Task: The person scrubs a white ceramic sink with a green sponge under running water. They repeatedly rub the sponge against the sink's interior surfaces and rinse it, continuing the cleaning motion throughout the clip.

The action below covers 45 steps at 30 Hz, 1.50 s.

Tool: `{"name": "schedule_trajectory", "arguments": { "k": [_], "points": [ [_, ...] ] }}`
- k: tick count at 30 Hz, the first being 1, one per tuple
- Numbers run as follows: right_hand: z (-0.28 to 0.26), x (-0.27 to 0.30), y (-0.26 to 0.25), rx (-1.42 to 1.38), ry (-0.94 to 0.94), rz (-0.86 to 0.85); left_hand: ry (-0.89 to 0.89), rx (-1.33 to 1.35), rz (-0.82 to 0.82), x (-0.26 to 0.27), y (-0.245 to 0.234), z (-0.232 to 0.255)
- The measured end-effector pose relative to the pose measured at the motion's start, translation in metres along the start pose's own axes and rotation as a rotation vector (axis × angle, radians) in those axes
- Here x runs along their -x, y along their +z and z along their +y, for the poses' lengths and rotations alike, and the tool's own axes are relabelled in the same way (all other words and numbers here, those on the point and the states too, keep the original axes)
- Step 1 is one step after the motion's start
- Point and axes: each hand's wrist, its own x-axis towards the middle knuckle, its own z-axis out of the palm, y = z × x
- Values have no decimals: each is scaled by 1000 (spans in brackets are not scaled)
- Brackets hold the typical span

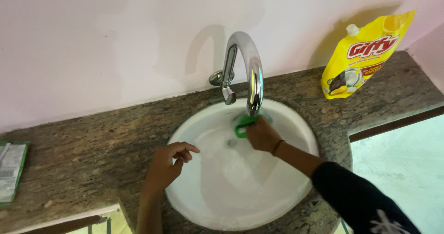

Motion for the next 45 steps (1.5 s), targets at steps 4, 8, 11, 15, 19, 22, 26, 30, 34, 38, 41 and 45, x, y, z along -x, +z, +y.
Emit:
{"name": "schedule_trajectory", "arguments": {
  "k": [4, 8, 11, 15, 19, 22, 26, 30, 34, 38, 41, 45],
  "points": [
    [12, 40, -24, -282, 307, -154, -21, -41, -28, -2, 0, -1],
    [11, 71, -43, -345, 441, -383, -22, -48, -29, -2, 2, -3],
    [11, 85, -38, -455, 435, -519, 8, -19, -13, -3, 0, -3],
    [-7, 98, -8, -786, 390, -628, 16, -16, 13, 4, -2, 1],
    [-39, 90, 8, -1438, 592, -756, 40, -19, -8, 5, -2, 7],
    [-53, 69, 19, -1857, 708, -488, 60, -37, -17, 3, -1, 6],
    [-54, 30, 22, -1338, 586, 32, 71, -25, 9, 5, -4, 5],
    [-44, -3, 20, -1150, 540, 286, 87, -7, 11, 6, -6, 6],
    [-68, -33, 22, -1226, 526, 225, 37, -23, 17, 5, -5, 7],
    [-94, -58, 14, -1203, 357, 404, 52, -17, 43, 6, -6, 7],
    [-113, -73, -9, -1229, 244, 407, 70, -21, 41, 5, -7, 9],
    [-120, -84, -21, -1118, 170, 127, 58, -29, 32, 6, -8, 9]
  ]
}}
